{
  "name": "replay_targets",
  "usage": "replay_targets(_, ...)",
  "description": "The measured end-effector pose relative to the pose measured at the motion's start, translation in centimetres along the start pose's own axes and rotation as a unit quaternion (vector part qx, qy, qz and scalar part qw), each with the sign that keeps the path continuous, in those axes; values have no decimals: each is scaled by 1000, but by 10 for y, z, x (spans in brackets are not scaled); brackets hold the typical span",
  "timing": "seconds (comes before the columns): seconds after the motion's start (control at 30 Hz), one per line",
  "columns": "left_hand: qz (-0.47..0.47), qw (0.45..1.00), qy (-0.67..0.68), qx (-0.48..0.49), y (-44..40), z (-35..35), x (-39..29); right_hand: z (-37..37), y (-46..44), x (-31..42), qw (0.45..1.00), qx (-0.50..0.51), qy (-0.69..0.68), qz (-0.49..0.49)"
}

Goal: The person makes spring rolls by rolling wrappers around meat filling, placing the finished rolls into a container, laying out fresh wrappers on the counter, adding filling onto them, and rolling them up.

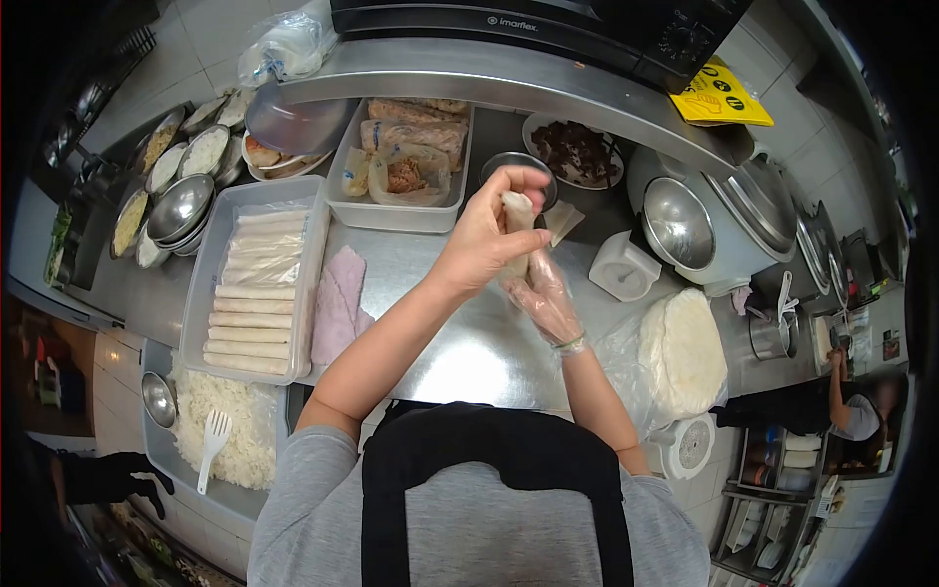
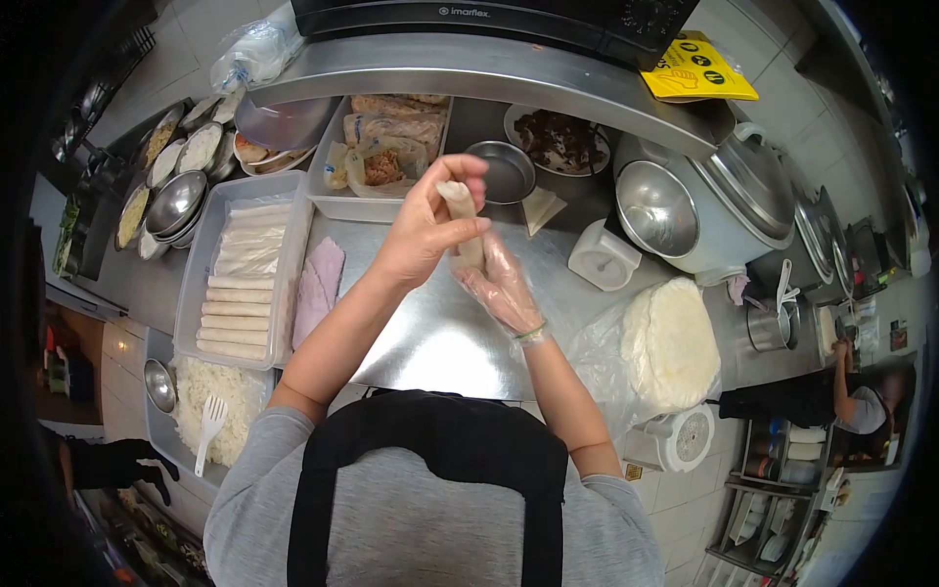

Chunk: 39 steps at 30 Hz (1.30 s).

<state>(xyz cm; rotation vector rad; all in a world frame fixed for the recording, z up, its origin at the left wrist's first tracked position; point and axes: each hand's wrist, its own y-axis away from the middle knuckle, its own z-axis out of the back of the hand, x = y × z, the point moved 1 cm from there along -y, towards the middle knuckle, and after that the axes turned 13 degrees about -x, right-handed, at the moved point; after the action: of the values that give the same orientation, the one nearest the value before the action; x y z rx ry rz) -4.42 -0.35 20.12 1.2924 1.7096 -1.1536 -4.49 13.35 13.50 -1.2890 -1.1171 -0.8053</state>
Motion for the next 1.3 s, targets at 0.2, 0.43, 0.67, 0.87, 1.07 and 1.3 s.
replay_targets(0.2,59,982,102,149,-9,-1,4,15,1,-13,933,266,-162,-182)
replay_targets(0.43,72,995,-23,62,4,6,15,35,-4,38,959,-35,173,221)
replay_targets(0.67,-7,996,-83,39,11,-6,11,25,-5,70,870,28,285,400)
replay_targets(0.87,23,994,-72,75,14,-5,16,19,-23,82,815,62,341,465)
replay_targets(1.07,-102,979,-154,85,11,-4,24,12,-27,75,811,108,366,444)
replay_targets(1.3,105,988,-40,110,18,4,-7,20,-14,73,949,65,118,285)
